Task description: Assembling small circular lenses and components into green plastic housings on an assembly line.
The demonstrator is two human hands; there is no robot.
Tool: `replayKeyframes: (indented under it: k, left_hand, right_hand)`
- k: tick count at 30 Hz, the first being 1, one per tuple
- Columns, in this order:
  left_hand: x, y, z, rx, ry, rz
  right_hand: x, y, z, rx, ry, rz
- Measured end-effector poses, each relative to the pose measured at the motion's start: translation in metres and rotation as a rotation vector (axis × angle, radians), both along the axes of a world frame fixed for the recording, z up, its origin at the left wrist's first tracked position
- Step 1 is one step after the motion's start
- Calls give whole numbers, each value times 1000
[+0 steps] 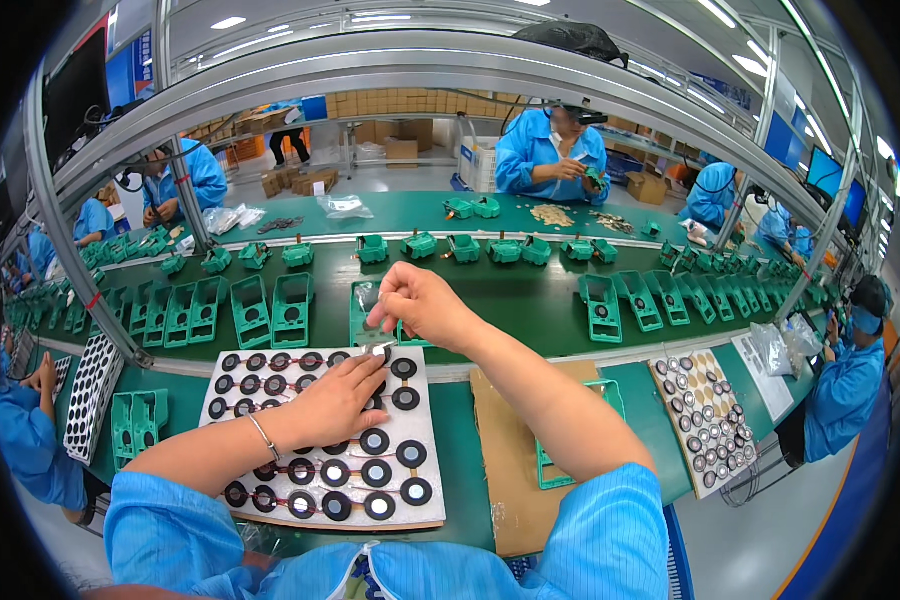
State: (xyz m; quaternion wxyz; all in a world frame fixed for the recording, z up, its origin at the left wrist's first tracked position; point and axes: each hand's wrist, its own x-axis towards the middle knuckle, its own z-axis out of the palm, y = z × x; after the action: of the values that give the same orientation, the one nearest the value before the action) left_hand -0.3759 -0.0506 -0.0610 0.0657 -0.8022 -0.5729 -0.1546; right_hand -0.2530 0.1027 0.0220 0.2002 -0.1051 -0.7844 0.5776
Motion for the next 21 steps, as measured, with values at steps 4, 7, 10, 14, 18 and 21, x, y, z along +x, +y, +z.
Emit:
replayKeyframes:
  k: [4,7,10,14,18,21]
  left_hand:
    - [-1,1,-3,-19,-2,-6]
    - [-1,1,-4,-19,7,5]
    - [1,-1,2,-38,41,10]
    - [0,3,24,-165,-27,38]
    - [-24,32,51,-14,-219,-51]
    - [-46,74,61,-45,-424,142]
  right_hand:
    - [-8,11,4,70,43,-133]
    - [-19,27,12,51,164,-296]
    - [-31,54,10,116,125,-422]
    - [-41,100,1,148,55,-512]
    - [-42,123,-3,69,-20,-429]
    - [-44,126,-6,17,-1,-373]
